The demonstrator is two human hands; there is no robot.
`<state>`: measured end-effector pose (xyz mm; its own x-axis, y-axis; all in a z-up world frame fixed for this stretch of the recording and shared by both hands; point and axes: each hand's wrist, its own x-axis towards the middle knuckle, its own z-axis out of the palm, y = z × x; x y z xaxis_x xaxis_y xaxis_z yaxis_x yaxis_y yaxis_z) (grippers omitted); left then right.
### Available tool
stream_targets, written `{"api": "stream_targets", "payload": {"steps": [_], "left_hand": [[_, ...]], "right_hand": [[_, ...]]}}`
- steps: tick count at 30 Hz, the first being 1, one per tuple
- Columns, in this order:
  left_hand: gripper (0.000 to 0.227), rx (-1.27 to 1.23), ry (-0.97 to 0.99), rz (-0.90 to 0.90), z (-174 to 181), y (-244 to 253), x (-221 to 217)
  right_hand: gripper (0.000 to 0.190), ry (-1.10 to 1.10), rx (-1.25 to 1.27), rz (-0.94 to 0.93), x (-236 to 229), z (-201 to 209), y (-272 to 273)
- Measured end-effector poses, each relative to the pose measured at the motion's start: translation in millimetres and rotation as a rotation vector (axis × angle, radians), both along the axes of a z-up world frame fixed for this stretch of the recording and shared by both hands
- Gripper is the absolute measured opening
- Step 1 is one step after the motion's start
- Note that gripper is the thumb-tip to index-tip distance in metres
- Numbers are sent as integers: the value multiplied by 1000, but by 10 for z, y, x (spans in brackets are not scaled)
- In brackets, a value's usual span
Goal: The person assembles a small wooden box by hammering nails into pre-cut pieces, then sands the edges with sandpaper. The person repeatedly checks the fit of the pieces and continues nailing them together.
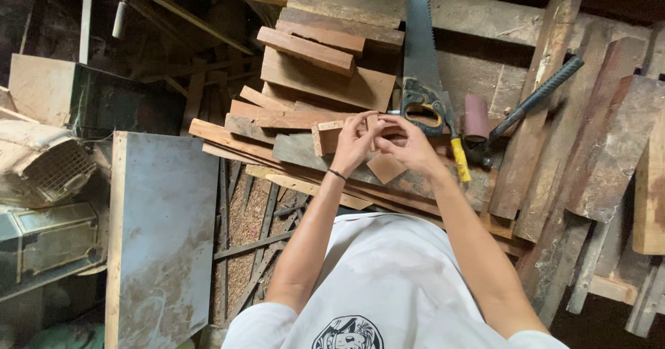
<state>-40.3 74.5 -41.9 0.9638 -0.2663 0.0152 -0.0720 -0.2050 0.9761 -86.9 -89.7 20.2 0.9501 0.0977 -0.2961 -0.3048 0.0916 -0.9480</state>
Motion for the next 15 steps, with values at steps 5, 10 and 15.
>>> {"api": "stream_targets", "payload": {"steps": [5,10,15], "left_hand": [[41,-22,349,-94,391,207,37],[28,420,-280,69,444,513,172],[48,711,-286,125,146,965,296]], "right_hand": [[70,35,44,23,1,-216,20],[73,160,94,-41,27,-276,97],[71,187,61,-57,19,-273,143]]}}
